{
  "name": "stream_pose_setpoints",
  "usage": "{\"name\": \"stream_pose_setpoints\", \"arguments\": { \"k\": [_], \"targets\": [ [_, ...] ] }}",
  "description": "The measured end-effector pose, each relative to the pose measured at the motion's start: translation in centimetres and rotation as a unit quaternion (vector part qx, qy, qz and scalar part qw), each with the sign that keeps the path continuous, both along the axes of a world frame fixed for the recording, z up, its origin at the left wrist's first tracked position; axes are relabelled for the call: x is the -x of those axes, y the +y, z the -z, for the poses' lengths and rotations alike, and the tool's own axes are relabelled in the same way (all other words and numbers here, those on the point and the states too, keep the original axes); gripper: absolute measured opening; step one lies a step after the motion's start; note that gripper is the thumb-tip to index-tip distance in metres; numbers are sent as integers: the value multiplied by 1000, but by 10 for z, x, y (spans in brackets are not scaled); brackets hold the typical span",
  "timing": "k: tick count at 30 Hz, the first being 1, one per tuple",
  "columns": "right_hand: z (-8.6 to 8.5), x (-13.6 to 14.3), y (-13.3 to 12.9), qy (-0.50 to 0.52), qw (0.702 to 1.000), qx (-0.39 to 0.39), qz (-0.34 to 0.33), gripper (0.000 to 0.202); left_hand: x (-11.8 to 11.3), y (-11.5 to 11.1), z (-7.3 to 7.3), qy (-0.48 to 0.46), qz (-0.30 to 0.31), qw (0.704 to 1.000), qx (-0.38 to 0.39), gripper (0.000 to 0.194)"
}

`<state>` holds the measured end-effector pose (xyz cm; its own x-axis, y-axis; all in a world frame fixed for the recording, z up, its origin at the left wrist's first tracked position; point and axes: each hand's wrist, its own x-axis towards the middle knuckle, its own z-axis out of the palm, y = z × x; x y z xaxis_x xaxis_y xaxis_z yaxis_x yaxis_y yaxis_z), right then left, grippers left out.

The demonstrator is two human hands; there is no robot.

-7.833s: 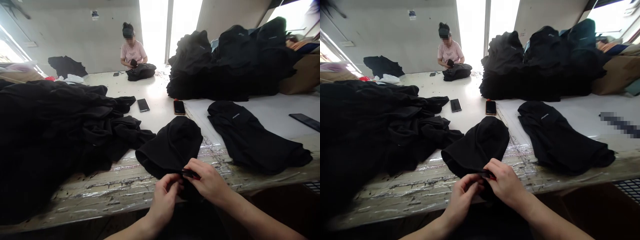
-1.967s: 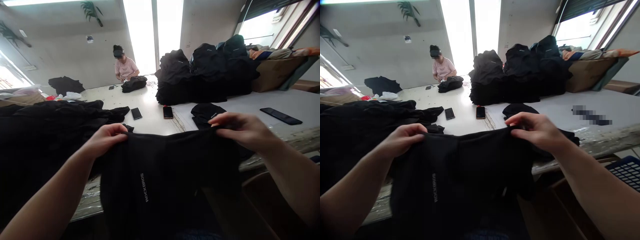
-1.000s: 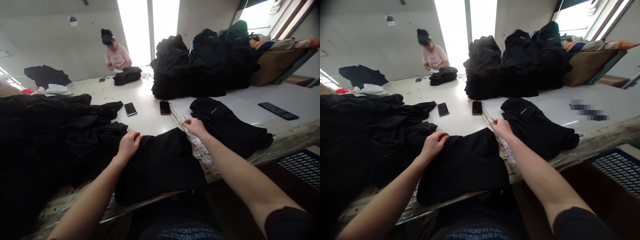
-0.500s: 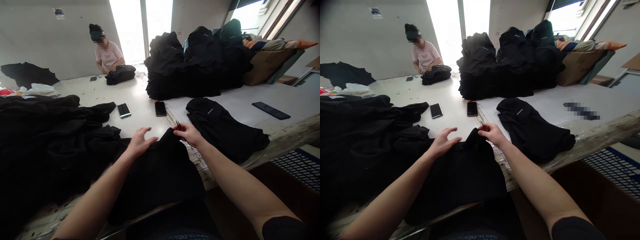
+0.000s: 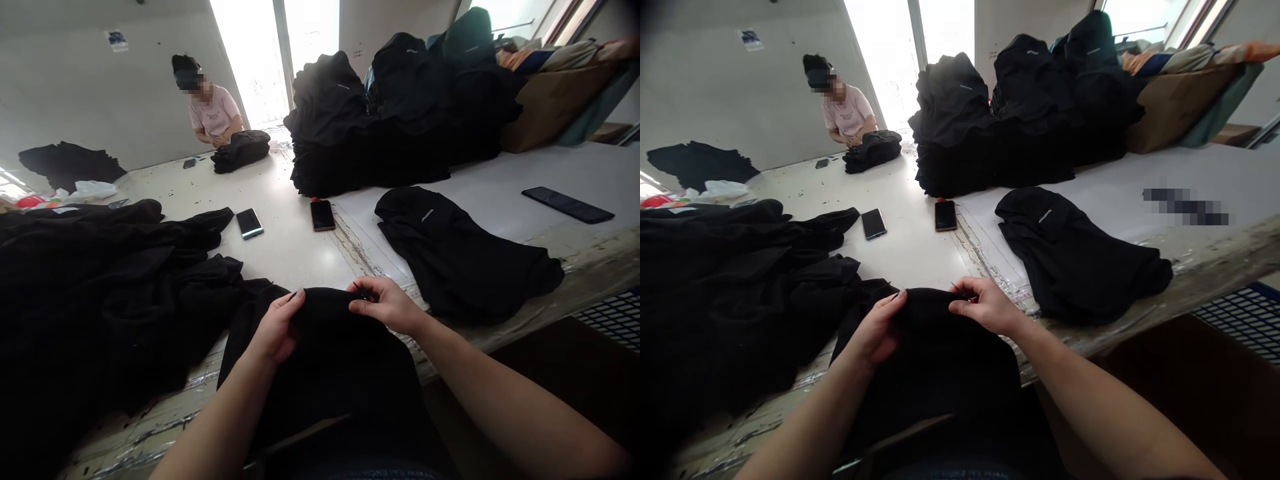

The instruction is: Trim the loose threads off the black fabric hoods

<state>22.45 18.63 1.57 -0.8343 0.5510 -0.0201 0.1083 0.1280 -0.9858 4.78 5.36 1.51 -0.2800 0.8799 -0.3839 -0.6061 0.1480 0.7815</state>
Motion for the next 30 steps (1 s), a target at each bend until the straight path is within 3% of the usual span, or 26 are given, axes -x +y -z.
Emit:
{"name": "stream_pose_setpoints", "arguments": {
  "k": [7, 13, 18, 21, 25, 30],
  "targets": [
    [6, -8, 0, -13, 999, 12, 36, 22, -8, -4, 15, -149, -12, 987, 56, 22],
    [5, -7, 0, -26, 999, -11, 26, 22, -3, -8, 11, -73, 72, 995, 2, 39],
    [6, -1, 1, -28, 998, -50, 6, 25, -2, -10, 11, 10, 54, 998, -6, 24],
    [7, 2, 1, -70, 985, -154, 44, 26, -2, -10, 14, -2, 26, 1000, 11, 20],
    [0, 0, -5, -64, 917, -377, 116, 31, -4, -11, 16, -37, -8, 998, 45, 25],
    [-13, -1, -22, 17, 873, -486, 19, 17, -7, -14, 14, -46, -8, 998, 39, 30]
  ]
}}
